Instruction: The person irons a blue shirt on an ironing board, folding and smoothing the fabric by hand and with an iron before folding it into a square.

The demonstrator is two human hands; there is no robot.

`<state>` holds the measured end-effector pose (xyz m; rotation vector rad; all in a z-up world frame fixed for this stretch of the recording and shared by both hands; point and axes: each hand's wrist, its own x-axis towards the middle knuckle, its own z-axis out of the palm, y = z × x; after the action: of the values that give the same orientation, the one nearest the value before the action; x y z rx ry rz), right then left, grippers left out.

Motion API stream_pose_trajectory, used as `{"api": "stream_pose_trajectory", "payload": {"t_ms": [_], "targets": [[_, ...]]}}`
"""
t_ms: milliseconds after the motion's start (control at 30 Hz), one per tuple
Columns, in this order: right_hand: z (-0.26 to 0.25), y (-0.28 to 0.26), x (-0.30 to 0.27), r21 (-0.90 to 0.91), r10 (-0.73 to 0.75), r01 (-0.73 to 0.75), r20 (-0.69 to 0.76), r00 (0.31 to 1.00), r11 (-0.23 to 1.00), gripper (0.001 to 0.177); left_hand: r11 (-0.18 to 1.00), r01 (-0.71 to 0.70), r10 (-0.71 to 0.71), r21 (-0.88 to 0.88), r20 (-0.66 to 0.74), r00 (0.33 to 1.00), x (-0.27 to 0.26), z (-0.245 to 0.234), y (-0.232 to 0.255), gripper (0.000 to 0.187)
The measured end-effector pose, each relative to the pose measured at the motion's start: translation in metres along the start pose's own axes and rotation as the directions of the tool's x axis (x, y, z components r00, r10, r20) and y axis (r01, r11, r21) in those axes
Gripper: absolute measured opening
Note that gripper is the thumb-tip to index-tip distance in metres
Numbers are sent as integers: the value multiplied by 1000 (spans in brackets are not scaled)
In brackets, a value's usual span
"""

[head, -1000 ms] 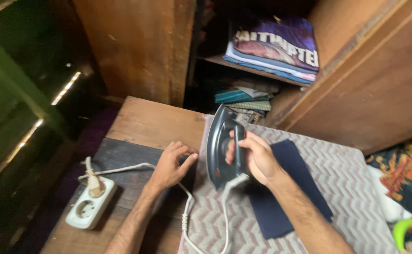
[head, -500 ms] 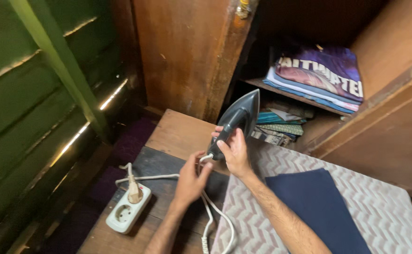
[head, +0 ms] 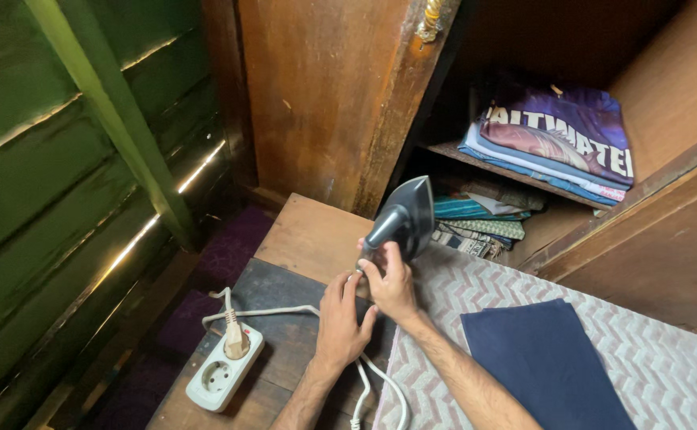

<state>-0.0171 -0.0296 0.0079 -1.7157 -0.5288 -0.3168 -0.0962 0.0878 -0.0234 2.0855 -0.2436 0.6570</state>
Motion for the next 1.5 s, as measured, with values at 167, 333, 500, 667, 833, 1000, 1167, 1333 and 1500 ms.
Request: {"api": "stream_pose_trajectory", "payload": {"t_ms": [167,333,500,667,833,1000,1167,1333,1500], "targets": [[5,1,-3,-130,-128,126,-6,992,984,28,997,-24,23,73,14,1000,-1,3,-4,81],[6,4,-5,-293,-156,147,-9,988,945,26,989,-53,51,141,19,999,-1,5,-4,80],[7,8,-9,-360,-226,220,24,974,907,24,980,-31,20,194,60,998,-3,6,-5,72],[6,5,-12,-336,-244,233,9,970,913,27,980,-24,8,197,80,997,-2,6,-4,63],[-16,-18,-27,-236,-206,216,66,976,948,42,972,-87,77,219,52,996,1,-1,12,53],[-80,-40,-56,-333,-81,119,124,989,935,37,981,-35,10,193,130,991,1,-2,41,23],[-173,-34,-87,-476,11,24,71,997,879,36,998,-49,34,39,329,944,-3,17,72,20],[-280,-9,-123,-671,164,-225,-154,974,706,38,981,-188,185,-41,466,865,4,64,98,25],[-366,12,-173,-746,276,-401,-295,915,532,52,952,-304,266,-26,561,784,20,138,124,36]]}}
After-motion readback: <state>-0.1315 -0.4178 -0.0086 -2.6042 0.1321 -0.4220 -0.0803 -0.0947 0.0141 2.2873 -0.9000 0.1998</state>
